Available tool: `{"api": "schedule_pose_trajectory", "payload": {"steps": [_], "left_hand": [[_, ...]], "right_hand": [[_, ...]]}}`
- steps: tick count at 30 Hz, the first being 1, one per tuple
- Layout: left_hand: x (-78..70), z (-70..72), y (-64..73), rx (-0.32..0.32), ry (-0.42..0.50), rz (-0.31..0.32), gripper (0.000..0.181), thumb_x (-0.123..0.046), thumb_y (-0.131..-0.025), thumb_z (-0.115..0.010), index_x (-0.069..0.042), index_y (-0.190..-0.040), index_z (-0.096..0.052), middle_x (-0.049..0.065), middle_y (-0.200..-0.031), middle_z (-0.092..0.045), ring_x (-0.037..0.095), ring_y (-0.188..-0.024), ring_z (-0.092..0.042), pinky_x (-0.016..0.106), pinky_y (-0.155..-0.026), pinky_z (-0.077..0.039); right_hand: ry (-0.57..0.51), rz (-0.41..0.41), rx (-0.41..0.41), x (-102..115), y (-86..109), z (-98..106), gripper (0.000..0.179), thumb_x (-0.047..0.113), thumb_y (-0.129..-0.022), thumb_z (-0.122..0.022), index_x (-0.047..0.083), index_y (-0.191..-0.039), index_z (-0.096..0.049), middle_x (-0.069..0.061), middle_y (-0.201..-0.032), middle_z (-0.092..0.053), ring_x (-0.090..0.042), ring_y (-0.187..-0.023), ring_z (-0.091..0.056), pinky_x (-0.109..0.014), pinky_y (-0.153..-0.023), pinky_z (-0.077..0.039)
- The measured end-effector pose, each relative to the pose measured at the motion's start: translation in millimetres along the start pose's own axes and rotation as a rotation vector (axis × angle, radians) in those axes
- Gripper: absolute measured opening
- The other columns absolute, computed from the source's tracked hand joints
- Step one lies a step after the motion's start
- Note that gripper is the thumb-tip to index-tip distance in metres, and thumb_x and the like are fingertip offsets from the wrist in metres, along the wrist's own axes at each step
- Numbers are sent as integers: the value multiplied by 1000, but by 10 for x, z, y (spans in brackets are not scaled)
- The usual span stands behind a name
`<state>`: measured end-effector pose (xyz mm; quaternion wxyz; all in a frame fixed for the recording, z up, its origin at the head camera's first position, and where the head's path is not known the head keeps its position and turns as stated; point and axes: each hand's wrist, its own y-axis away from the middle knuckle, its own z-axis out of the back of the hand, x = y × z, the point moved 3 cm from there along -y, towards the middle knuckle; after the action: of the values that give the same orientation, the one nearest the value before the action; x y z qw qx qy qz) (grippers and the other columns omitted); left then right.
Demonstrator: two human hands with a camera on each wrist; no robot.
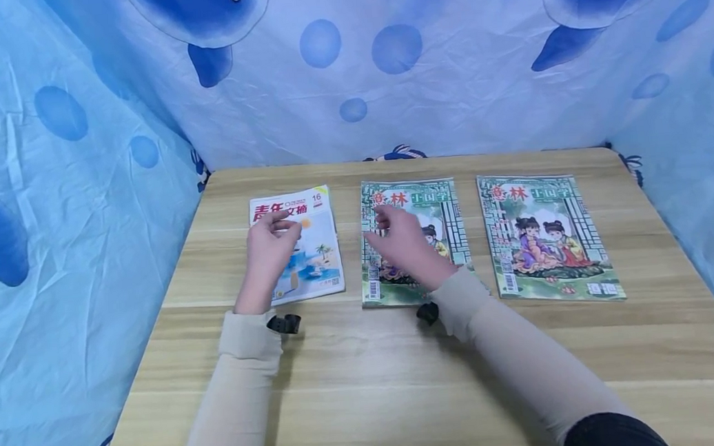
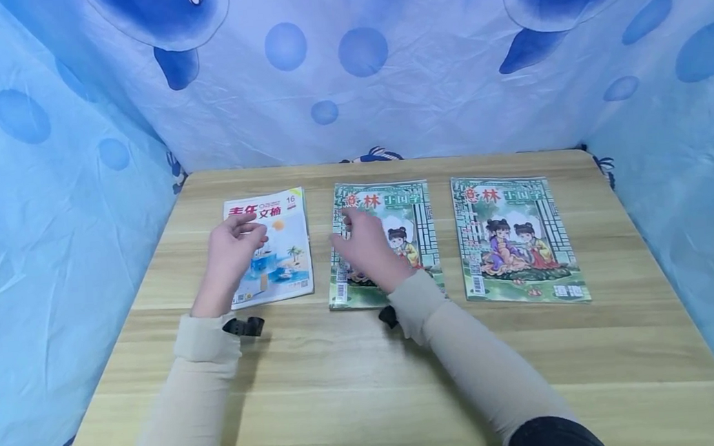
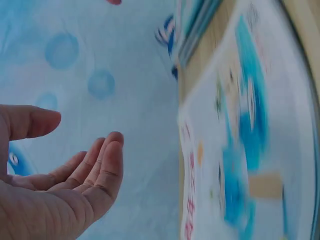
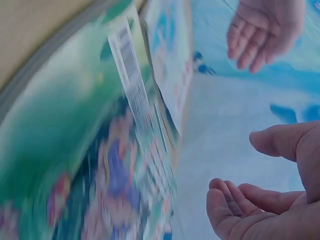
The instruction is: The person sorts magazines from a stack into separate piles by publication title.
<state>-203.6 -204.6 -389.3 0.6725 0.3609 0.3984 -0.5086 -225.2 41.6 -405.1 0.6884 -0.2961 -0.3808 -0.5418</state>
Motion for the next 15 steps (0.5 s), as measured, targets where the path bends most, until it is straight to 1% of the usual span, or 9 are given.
{"api": "schedule_pose_trajectory", "payload": {"steps": [3, 5, 7, 10, 12, 15], "left_hand": [[-49, -122, 68, 22, 49, -25, 49, -21, -98, -67, -3, -142, -54, 11, -119, -64, 25, -104, -64, 35, -87, -54], [-67, -186, 104, 35, 59, -40, 50, -22, -98, -68, -3, -142, -53, 10, -120, -64, 24, -106, -63, 35, -89, -53], [-79, -238, 134, 44, 48, -58, 50, -22, -98, -69, -3, -142, -54, 11, -122, -64, 25, -107, -62, 37, -90, -53], [-75, -310, 163, 58, 53, -68, 49, -21, -97, -70, -2, -139, -55, 12, -123, -64, 25, -107, -62, 39, -91, -53], [-69, -358, 178, 68, 50, -74, 49, -21, -97, -70, -1, -139, -55, 14, -125, -63, 26, -108, -62, 40, -90, -54], [-54, -428, 191, 85, 51, -69, 50, -21, -96, -71, -1, -138, -54, 17, -129, -62, 26, -110, -62, 40, -91, -54]], "right_hand": [[-67, -13, -46, -95, 89, 210, 57, 17, -95, -72, -3, -145, -50, -18, -128, -60, -26, -113, -59, -37, -96, -51], [-105, -19, -81, -158, 160, 336, 56, 17, -96, -71, -2, -144, -51, -18, -129, -59, -29, -116, -58, -37, -97, -51], [-123, -21, -121, -230, 235, 441, 55, 18, -97, -71, 0, -145, -51, -16, -132, -58, -29, -120, -57, -35, -98, -51], [-137, -23, -176, -319, 366, 569, 54, 19, -96, -73, 3, -145, -53, -13, -135, -58, -28, -122, -56, -35, -98, -51], [-138, -27, -204, -380, 444, 637, 55, 20, -96, -73, 5, -145, -54, -11, -136, -58, -26, -123, -56, -34, -99, -50], [-145, -34, -232, -471, 536, 720, 54, 20, -95, -74, 4, -143, -55, -12, -136, -59, -26, -123, -56, -35, -102, -49]]}}
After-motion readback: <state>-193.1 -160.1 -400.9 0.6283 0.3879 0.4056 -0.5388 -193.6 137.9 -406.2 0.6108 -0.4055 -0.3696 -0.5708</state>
